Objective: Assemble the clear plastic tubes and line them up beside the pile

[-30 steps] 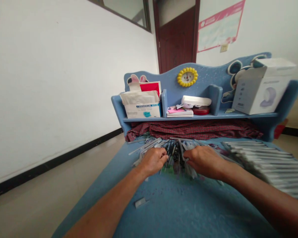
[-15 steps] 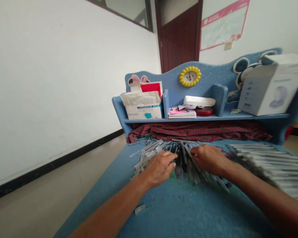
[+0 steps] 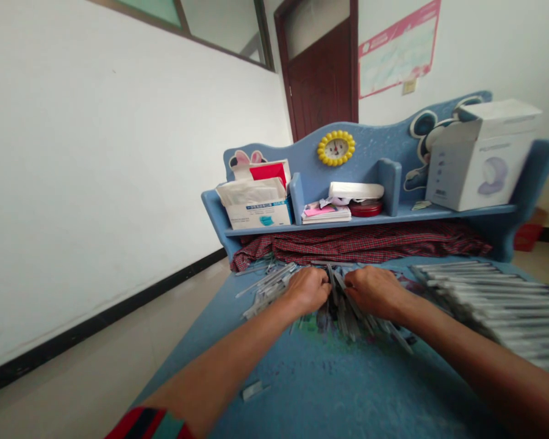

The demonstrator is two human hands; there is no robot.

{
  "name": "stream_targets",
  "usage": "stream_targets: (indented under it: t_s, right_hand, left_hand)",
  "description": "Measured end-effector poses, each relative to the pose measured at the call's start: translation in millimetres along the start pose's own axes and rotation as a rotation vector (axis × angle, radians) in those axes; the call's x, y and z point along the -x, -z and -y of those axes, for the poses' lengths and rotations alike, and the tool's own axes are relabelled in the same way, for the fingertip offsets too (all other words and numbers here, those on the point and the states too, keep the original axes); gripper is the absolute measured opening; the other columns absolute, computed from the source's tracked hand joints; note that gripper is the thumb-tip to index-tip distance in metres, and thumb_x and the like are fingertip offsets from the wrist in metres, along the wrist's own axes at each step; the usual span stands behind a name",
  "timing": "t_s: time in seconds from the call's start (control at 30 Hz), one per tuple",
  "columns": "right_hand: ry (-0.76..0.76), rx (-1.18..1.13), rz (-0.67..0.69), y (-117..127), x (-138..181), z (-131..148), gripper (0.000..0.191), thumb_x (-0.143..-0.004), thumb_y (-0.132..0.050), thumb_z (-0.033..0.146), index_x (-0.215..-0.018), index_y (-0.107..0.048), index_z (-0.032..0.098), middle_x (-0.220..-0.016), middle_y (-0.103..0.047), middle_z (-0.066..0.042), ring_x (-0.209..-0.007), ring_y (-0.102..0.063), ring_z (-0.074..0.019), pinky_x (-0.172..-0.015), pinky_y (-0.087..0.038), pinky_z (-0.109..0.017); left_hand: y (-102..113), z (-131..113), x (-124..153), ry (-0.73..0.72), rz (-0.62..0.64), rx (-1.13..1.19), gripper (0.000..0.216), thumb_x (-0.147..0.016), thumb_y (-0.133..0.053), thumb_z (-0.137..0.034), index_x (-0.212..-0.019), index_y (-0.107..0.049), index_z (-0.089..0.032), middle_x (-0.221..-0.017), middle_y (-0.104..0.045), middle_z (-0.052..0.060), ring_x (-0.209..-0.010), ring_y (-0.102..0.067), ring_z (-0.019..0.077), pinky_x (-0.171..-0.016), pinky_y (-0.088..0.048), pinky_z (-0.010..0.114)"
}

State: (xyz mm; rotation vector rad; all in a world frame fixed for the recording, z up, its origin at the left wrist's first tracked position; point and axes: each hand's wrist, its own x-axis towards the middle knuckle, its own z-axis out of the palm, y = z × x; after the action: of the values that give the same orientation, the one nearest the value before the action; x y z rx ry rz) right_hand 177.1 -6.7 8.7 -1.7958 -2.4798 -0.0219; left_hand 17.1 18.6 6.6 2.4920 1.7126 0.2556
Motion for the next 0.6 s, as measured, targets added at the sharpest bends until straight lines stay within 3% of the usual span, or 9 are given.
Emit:
stream_targets:
  t_s: [0.2,0.33,0.6]
  right_hand:
    - [-0.002,-0.022,-0.033,1.4,0.5,0.8,0.03,-0.083,-0.039,0.027,-0.089,-0.066,0.016,-0.085,-0.068,-0.015,-0.082,-0.065,-0.027,-0.066,-0.044,-0.032]
    - [-0.006,-0.04,-0.043,2.4,-0.6,0.5,0.031,-0.083,-0.038,0.026,-0.089,-0.067,0.016,-0.085,-0.069,-0.015,-0.083,-0.065,-0.0274,-0.067,-0.044,-0.032]
    - [-0.037,-0.13,-0.077,2.8,-1.2,-2.2,0.028,-0.081,-0.043,0.025,-0.085,-0.068,0.016,-0.084,-0.069,-0.016,-0.082,-0.064,-0.026,-0.069,-0.043,-0.031]
  left_hand:
    - [-11.8,-16.2,-33.0,0.189,-0.024,-0.005,0.023,-0.068,-0.055,-0.03,-0.075,-0.069,-0.014,-0.081,-0.069,0.016,-0.081,-0.063,0.0272,-0.058,-0.04,0.028]
    - [-17.4,-14.5,-45.1,0.27,-0.018,0.023,0.022,-0.063,-0.059,-0.028,-0.076,-0.07,-0.014,-0.08,-0.069,0.015,-0.079,-0.064,0.0255,-0.055,-0.04,0.026]
    - [-22.3,1.8,-46.1,0.207,-0.098,0.171,0.018,-0.066,-0.057,-0.025,-0.068,-0.069,-0.011,-0.063,-0.064,0.006,-0.064,-0.059,0.0174,-0.052,-0.037,0.023]
